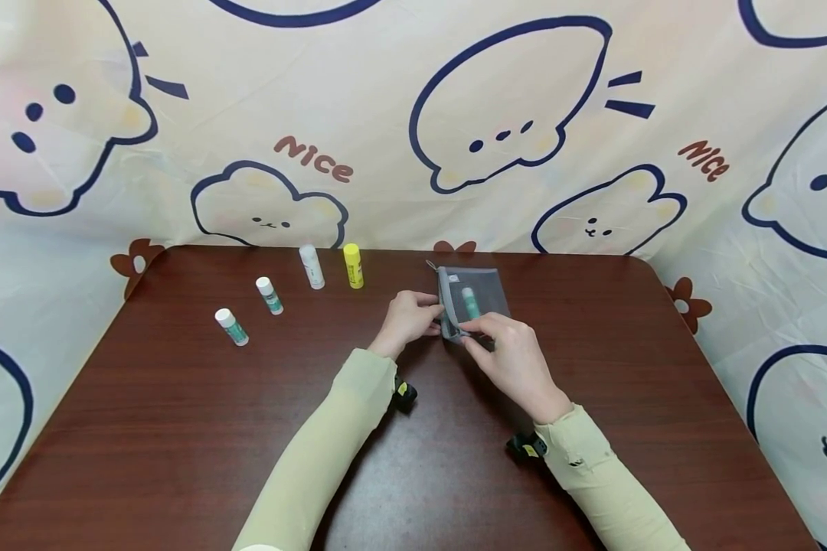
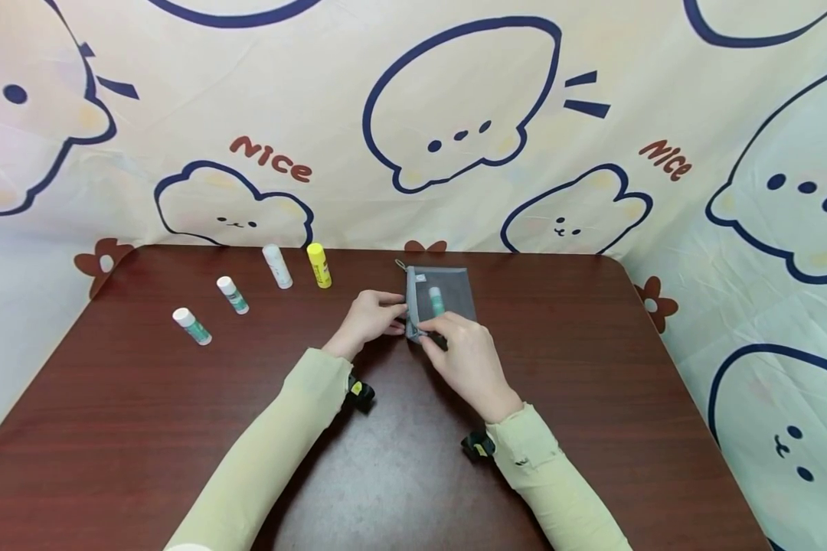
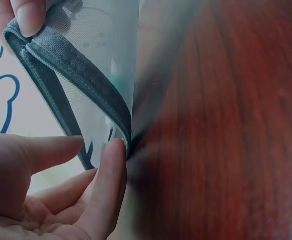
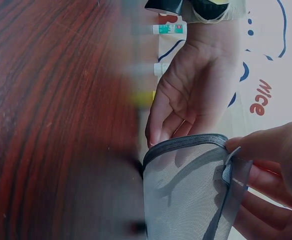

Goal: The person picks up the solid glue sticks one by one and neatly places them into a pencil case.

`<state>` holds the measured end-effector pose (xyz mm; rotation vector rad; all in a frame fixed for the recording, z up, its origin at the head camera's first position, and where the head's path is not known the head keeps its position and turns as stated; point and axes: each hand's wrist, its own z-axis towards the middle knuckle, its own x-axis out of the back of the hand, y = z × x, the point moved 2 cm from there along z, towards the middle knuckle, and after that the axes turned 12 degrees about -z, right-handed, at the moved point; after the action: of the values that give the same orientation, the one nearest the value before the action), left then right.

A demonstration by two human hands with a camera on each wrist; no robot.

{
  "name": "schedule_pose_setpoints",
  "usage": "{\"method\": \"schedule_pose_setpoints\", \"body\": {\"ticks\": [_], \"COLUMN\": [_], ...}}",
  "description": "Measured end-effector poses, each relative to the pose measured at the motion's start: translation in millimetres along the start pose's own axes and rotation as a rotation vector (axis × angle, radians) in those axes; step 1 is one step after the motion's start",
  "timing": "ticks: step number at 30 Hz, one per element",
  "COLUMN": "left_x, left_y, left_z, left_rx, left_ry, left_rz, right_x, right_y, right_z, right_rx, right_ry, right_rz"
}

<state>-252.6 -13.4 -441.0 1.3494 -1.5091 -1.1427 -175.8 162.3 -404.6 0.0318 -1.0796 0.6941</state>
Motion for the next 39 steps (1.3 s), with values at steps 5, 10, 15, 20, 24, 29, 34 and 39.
{"method": "schedule_pose_setpoints", "body": {"ticks": [5, 10, 15, 20, 24, 29, 34, 39], "left_x": [2.4, 4.9, 7.4, 12.8, 18.9, 26.8, 34.3, 41.8], "left_y": [-1.1, -0.7, -0.7, 2.3, 5.1, 8.8, 11.7, 13.7], "left_z": [-1.7, -4.2, -5.1, -8.9, -11.7, -14.7, -16.7, -19.3], "left_rx": [-0.001, -0.011, -0.023, -0.053, -0.087, -0.11, -0.127, -0.151], "left_ry": [0.01, 0.008, 0.001, 0.008, 0.014, 0.025, 0.033, 0.045], "left_rz": [0.015, 0.021, 0.018, 0.026, 0.042, 0.053, 0.074, 0.075], "right_x": [-1, 0, -1, -1, -1, -1, 0, 1], "right_y": [0, 0, 0, 0, 1, 1, 0, -1], "right_z": [0, 0, 0, 0, 0, 0, 0, 0], "right_rx": [-0.004, -0.008, -0.009, -0.008, -0.006, -0.002, 0.0, -0.005], "right_ry": [-0.006, -0.006, -0.006, -0.005, -0.002, 0.002, 0.005, -0.002], "right_rz": [-0.014, -0.017, -0.019, -0.022, -0.023, -0.021, -0.02, -0.016]}}
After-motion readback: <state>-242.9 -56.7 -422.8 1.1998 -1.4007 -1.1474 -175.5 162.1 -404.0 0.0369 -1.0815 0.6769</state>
